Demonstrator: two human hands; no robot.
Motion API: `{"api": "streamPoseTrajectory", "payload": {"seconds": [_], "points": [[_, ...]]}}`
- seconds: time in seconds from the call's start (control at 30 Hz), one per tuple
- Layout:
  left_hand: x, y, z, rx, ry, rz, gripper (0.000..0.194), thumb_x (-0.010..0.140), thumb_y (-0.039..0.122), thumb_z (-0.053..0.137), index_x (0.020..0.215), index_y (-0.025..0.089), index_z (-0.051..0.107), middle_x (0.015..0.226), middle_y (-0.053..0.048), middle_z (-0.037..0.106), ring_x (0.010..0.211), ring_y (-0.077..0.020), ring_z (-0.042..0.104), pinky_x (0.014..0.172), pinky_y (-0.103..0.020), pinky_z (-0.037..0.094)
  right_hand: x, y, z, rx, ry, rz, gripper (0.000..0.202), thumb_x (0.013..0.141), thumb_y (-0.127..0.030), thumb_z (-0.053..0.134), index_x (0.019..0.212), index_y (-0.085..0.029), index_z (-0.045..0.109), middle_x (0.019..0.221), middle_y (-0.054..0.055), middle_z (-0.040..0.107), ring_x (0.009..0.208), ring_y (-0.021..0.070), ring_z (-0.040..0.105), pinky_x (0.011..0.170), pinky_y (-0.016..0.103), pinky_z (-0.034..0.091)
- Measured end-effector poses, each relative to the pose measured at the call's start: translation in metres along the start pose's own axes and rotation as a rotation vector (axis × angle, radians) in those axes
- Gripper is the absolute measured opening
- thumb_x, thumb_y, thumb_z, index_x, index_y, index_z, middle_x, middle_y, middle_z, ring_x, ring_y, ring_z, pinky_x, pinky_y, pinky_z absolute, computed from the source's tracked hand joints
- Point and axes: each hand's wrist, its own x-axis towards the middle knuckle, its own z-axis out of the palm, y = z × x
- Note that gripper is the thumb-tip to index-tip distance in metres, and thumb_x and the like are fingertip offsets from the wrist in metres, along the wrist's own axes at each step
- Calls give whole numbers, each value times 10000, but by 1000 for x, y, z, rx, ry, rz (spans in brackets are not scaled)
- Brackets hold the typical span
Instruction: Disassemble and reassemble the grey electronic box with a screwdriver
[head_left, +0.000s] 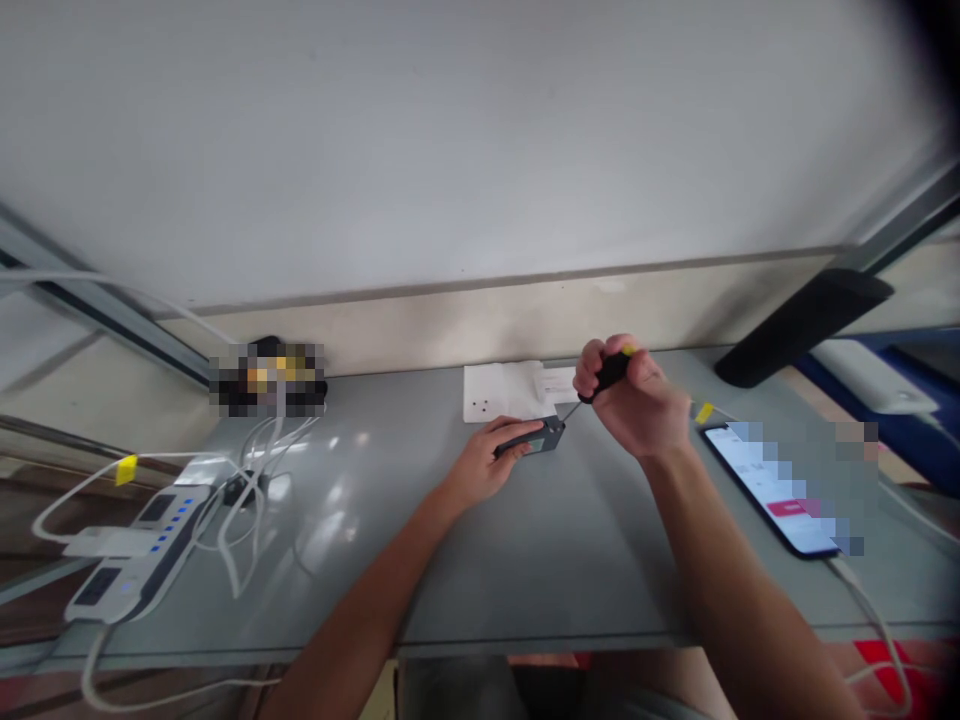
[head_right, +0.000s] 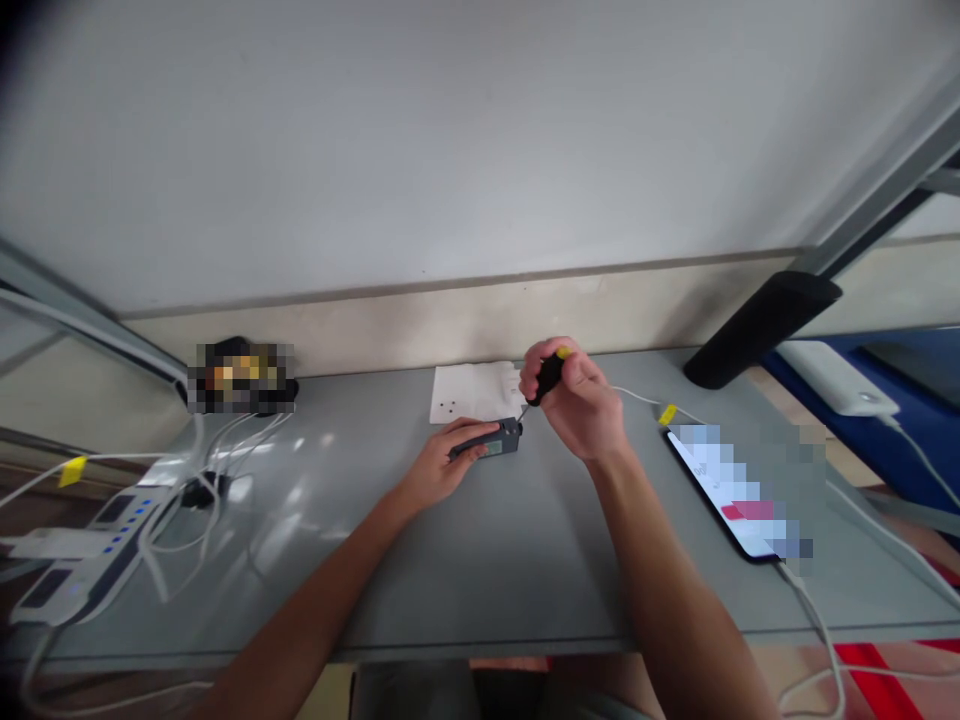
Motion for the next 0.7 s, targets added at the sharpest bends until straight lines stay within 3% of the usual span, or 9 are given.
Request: {"api": "streamPoseTrajectory", "payload": {"seconds": [0.1, 0.17, 0.23, 0.3, 0.4, 0.5, 0.57, 0.63, 0.7], "points": [[0, 1, 0, 4, -4, -11, 326, 1031, 262, 577, 1341, 282, 676, 1205, -95, 686, 1067, -194, 659, 954, -346, 531, -3, 0, -2, 18, -22, -15, 443, 727, -520, 869, 835, -275, 517, 1032, -3, 660, 741, 154, 635, 662, 329, 526], [0, 1, 0, 5, -4, -12, 324, 1031, 259, 577, 1338, 278, 678, 1206, -95, 685, 1070, -195, 658, 959, -347, 530, -3, 1, -3, 7, -23, -25, 464, 748, -493, 869, 821, -278, 464, 840, -46, 652, 560, 111, 546, 550, 284, 469], [1, 1, 1, 3, -7, -6, 321, 1032, 255, 576, 1333, 274, 682, 1206, -93, 682, 1074, -194, 655, 961, -344, 530, -3, 2, -2, 0, -21, -47, 450, 794, -539, 822, 808, -278, 455, 579, -95, 480, 415, 74, 340, 451, 238, 345], [1, 1, 1, 4, -7, 5, 319, 1032, 254, 573, 1331, 274, 684, 1193, -89, 679, 1053, -190, 655, 951, -339, 535, -1, 3, 1, 16, -15, -49, 424, 833, -657, 721, 839, -289, 511, 515, -102, 343, 407, 75, 244, 432, 233, 294], [0, -2, 2, 30, 1, 8, 328, 1036, 250, 561, 1339, 290, 678, 1179, -84, 662, 1036, -187, 648, 952, -345, 540, 1, 2, 6, 58, 7, -7, 408, 876, -708, 625, 970, -311, 606, 605, -57, 417, 488, 108, 384, 493, 269, 394], [-2, -5, 2, 81, 1, -5, 355, 1049, 230, 517, 1362, 318, 660, 1206, -81, 613, 1028, -177, 631, 955, -348, 545, 0, 1, 5, 66, 30, -12, 339, 826, -581, 764, 947, -299, 621, 811, -11, 573, 675, 133, 573, 621, 294, 496], [-4, -8, 2, 96, -10, -17, 385, 1062, 211, 467, 1383, 334, 642, 1217, -78, 572, 964, -151, 625, 915, -328, 560, -1, 0, 2, 66, 41, -37, 374, 748, -491, 867, 870, -287, 578, 931, -15, 621, 753, 135, 624, 663, 289, 518], [-5, -9, 2, 97, -20, -24, 407, 1070, 197, 432, 1394, 341, 631, 1213, -75, 544, 913, -132, 615, 888, -312, 567, -2, -1, -1, 65, 26, -44, 415, 738, -433, 892, 810, -275, 515, 828, -45, 597, 620, 103, 566, 582, 259, 484], [-5, -9, 1, 105, -26, -20, 410, 1070, 196, 431, 1397, 343, 628, 1199, -73, 540, 932, -138, 607, 907, -318, 561, -2, -2, -3, 66, 8, -46, 406, 803, -500, 829, 791, -273, 491, 621, -78, 444, 450, 78, 371, 467, 234, 387]]}}
